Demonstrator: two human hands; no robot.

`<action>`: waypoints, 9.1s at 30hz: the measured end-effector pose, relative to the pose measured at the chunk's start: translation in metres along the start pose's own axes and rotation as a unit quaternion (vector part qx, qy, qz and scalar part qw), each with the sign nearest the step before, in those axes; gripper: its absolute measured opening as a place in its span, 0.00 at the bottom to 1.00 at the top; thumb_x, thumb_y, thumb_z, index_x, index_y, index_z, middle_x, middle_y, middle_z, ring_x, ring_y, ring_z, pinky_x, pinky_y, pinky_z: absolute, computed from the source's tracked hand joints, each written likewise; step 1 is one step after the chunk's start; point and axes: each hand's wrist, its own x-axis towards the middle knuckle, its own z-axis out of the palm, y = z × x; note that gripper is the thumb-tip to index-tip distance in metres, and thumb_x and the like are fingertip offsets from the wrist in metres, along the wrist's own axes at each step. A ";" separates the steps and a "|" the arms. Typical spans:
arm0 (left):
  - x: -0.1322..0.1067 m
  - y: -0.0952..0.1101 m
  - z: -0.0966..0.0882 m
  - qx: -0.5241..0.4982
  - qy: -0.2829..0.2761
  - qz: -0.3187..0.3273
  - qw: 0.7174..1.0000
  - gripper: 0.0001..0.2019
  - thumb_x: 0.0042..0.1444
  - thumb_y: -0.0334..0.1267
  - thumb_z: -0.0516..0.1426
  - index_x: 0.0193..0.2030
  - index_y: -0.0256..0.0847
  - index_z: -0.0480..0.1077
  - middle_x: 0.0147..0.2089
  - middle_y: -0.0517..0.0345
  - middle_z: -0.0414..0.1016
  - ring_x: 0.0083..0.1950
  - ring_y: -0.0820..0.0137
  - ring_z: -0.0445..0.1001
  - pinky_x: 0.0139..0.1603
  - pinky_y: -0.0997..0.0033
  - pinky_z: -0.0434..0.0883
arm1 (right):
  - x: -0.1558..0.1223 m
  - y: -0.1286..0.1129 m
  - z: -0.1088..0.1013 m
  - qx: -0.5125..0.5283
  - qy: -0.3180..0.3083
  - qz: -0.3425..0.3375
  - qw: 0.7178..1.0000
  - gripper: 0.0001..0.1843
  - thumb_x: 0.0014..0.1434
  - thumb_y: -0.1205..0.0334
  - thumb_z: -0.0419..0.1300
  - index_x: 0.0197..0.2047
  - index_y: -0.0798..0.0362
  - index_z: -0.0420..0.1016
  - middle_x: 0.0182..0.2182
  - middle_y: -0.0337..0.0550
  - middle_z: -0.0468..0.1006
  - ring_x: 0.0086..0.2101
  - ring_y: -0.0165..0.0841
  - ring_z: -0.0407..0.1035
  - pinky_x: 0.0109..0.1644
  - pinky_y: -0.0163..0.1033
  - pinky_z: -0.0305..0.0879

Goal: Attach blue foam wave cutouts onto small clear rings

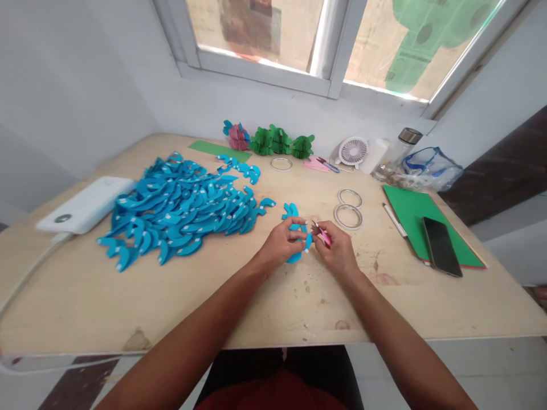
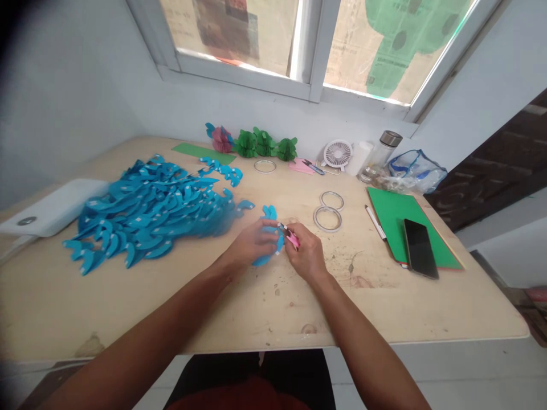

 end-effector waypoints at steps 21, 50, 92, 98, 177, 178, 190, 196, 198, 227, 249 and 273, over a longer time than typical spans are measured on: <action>-0.001 0.001 0.000 0.016 0.012 0.004 1.000 0.25 0.33 0.33 0.62 0.43 0.40 0.63 0.27 0.64 0.74 0.28 0.73 0.71 0.32 0.74 0.65 | 0.000 0.001 0.000 -0.007 -0.016 -0.019 1.000 0.10 0.53 0.66 0.53 0.38 0.50 0.71 0.30 0.41 0.76 0.30 0.32 0.69 0.33 0.34 0.62; -0.001 -0.002 0.001 -0.004 0.006 0.009 1.000 0.26 0.35 0.32 0.62 0.45 0.39 0.63 0.27 0.63 0.75 0.28 0.73 0.72 0.32 0.74 0.65 | -0.001 0.001 0.001 -0.002 0.027 -0.003 1.000 0.09 0.53 0.65 0.54 0.38 0.51 0.72 0.31 0.42 0.77 0.30 0.33 0.70 0.35 0.36 0.64; 0.002 -0.002 -0.003 0.057 0.021 0.048 0.997 0.25 0.34 0.31 0.60 0.43 0.38 0.63 0.25 0.63 0.75 0.25 0.74 0.69 0.26 0.78 0.63 | 0.000 0.002 -0.005 -0.018 -0.047 -0.099 0.994 0.15 0.52 0.72 0.52 0.41 0.50 0.72 0.35 0.42 0.77 0.34 0.33 0.71 0.36 0.34 0.63; 0.001 -0.002 -0.003 0.054 0.021 0.045 0.997 0.24 0.35 0.31 0.60 0.44 0.38 0.63 0.26 0.63 0.75 0.24 0.75 0.70 0.26 0.78 0.63 | -0.001 0.001 -0.002 0.028 -0.024 -0.039 0.999 0.15 0.49 0.71 0.52 0.38 0.51 0.73 0.31 0.41 0.76 0.30 0.31 0.69 0.34 0.34 0.63; 0.003 -0.005 0.004 0.024 0.160 0.080 0.984 0.21 0.34 0.36 0.63 0.39 0.36 0.68 0.22 0.63 0.73 0.23 0.74 0.69 0.24 0.77 0.62 | 0.006 -0.002 0.003 0.280 0.051 0.190 0.939 0.17 0.46 0.61 0.62 0.42 0.53 0.70 0.26 0.37 0.73 0.27 0.30 0.68 0.32 0.35 0.63; 0.002 -0.005 0.004 0.028 0.162 0.084 0.983 0.21 0.34 0.36 0.63 0.39 0.36 0.68 0.21 0.63 0.73 0.23 0.74 0.68 0.24 0.77 0.62 | 0.006 -0.001 0.003 0.280 0.050 0.191 0.940 0.17 0.46 0.61 0.62 0.42 0.53 0.70 0.26 0.37 0.73 0.27 0.30 0.67 0.32 0.35 0.63; 0.002 -0.006 0.005 0.022 0.179 0.103 0.978 0.21 0.35 0.36 0.63 0.40 0.36 0.69 0.22 0.63 0.73 0.24 0.73 0.70 0.26 0.76 0.66 | 0.009 -0.006 0.000 0.341 0.036 0.240 0.908 0.20 0.43 0.61 0.65 0.41 0.53 0.70 0.25 0.35 0.72 0.23 0.27 0.63 0.27 0.33 0.58; 0.003 -0.008 0.004 0.031 0.171 0.111 0.979 0.22 0.36 0.36 0.63 0.42 0.36 0.67 0.21 0.64 0.72 0.23 0.75 0.68 0.24 0.77 0.63 | 0.011 -0.008 -0.003 0.379 0.006 0.274 0.884 0.23 0.41 0.59 0.67 0.41 0.54 0.70 0.21 0.32 0.68 0.18 0.21 0.52 0.21 0.31 0.46; 0.003 -0.007 0.005 0.033 0.168 0.110 0.979 0.22 0.36 0.36 0.63 0.41 0.36 0.67 0.20 0.65 0.72 0.22 0.75 0.67 0.24 0.78 0.62 | 0.011 -0.007 -0.004 0.383 0.000 0.278 0.881 0.23 0.41 0.58 0.67 0.42 0.54 0.70 0.21 0.31 0.68 0.17 0.21 0.50 0.20 0.30 0.43; 0.001 -0.003 0.005 0.012 0.142 0.076 0.987 0.23 0.34 0.36 0.63 0.41 0.36 0.66 0.21 0.64 0.72 0.21 0.76 0.66 0.24 0.78 0.61 | 0.009 0.003 -0.006 0.280 -0.006 0.190 0.941 0.20 0.46 0.62 0.61 0.44 0.52 0.66 0.26 0.36 0.71 0.27 0.30 0.66 0.32 0.36 0.61; -0.001 0.003 0.003 0.017 0.207 0.092 0.974 0.20 0.34 0.35 0.62 0.38 0.38 0.67 0.20 0.66 0.69 0.23 0.74 0.68 0.23 0.78 0.63 | 0.012 0.002 -0.009 0.308 0.030 0.263 0.914 0.22 0.43 0.58 0.64 0.43 0.54 0.68 0.24 0.34 0.69 0.21 0.25 0.57 0.23 0.32 0.52; 0.000 -0.008 0.010 0.001 0.168 0.078 0.983 0.20 0.36 0.36 0.63 0.40 0.38 0.67 0.26 0.61 0.76 0.27 0.71 0.73 0.30 0.75 0.68 | 0.009 -0.003 0.000 0.319 0.038 0.237 0.917 0.23 0.44 0.59 0.64 0.45 0.52 0.69 0.26 0.38 0.73 0.27 0.31 0.67 0.29 0.34 0.61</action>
